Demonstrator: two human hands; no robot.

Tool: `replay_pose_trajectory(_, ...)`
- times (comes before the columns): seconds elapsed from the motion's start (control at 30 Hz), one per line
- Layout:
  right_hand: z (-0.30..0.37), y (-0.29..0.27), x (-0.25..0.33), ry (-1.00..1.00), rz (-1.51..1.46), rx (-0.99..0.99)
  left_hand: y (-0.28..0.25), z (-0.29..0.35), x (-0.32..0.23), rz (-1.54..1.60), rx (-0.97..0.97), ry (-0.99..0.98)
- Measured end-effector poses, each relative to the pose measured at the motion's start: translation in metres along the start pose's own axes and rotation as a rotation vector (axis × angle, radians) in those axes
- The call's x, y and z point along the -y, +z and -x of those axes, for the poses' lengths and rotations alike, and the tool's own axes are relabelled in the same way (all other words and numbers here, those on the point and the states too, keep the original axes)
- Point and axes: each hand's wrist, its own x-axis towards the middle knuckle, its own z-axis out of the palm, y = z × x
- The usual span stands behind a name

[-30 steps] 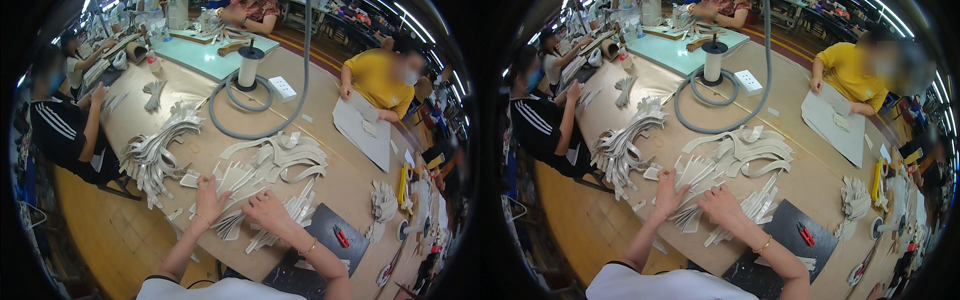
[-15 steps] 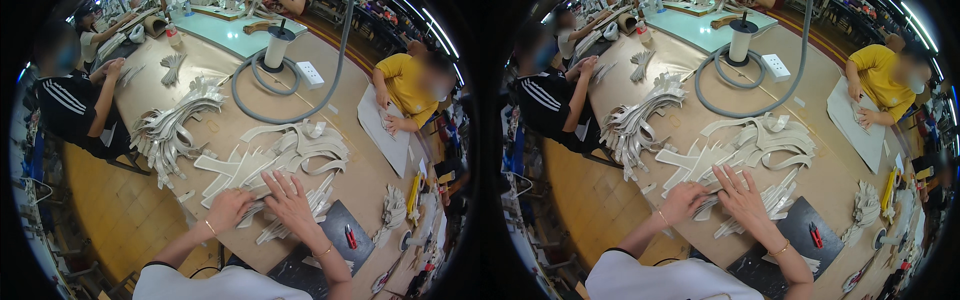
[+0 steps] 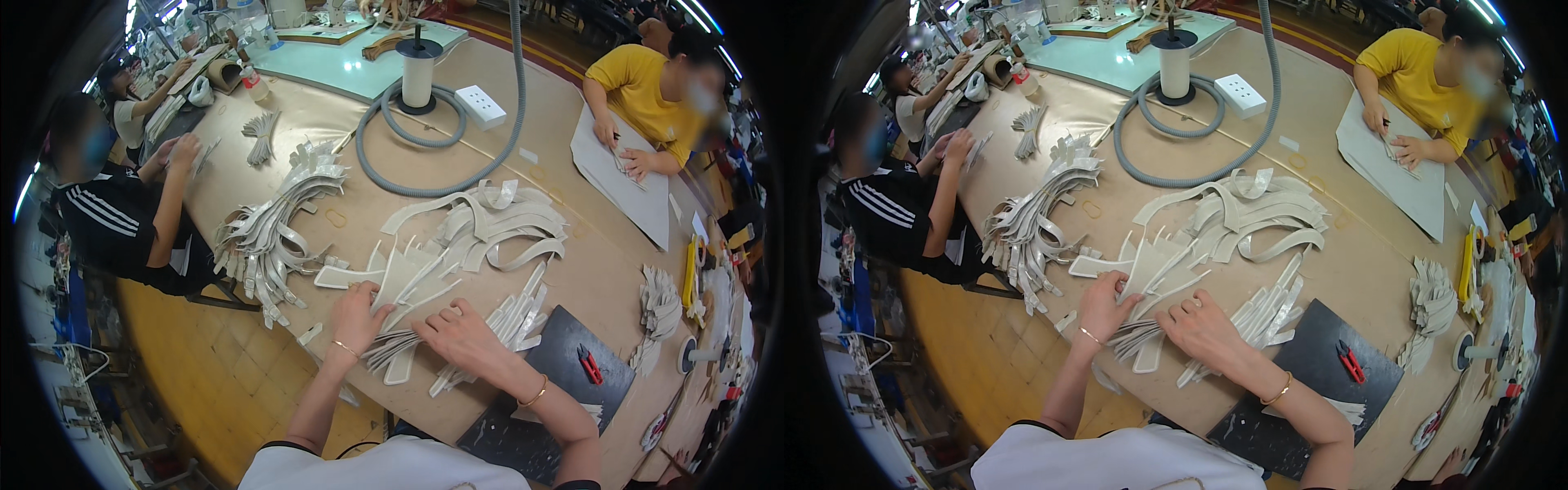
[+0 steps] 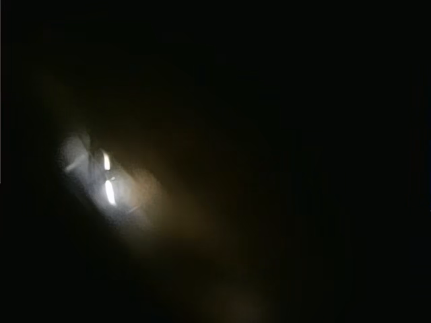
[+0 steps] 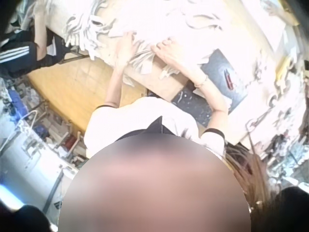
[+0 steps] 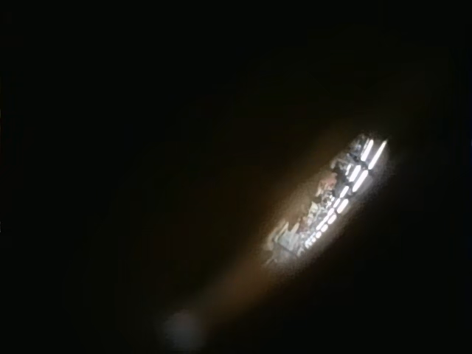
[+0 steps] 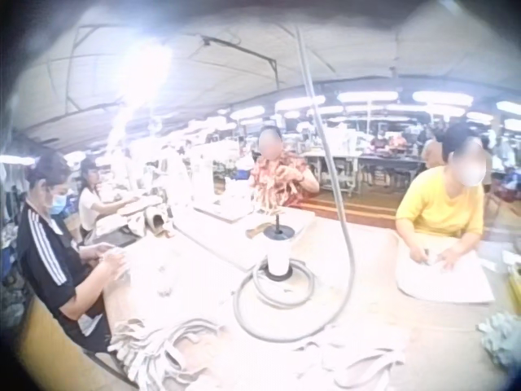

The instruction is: The person uses a red utility knife to trim and cut white fabric strips on a black cutting mat. They repeatedly pick up strips, align them, cut along the edges, and place the trimmed pieces into a growing pile on the table.

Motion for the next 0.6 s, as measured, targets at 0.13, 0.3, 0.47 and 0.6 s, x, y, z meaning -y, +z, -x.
replay_pose_trajectory(0.13,0.004,-0.009,0.002,-0.036,-0.016,0.023,-0.011,0.005,-0.011,0.094,-0.074,0.13)
replay_pose_trajectory(0.3,0.007,-0.012,0.005,-0.049,0.051,-0.352,-0.019,0.025,-0.027,0.207,0.185,0.224)
replay_pose_trajectory(0.47,0.002,-0.002,0.001,-0.038,0.079,-0.212,-0.021,0.027,-0.023,0.117,0.276,0.329)
replay_pose_trajectory(0.6,0.005,0.002,0.004,-0.014,0.049,-0.112,-0.033,0.003,0.001,0.281,0.237,0.407)
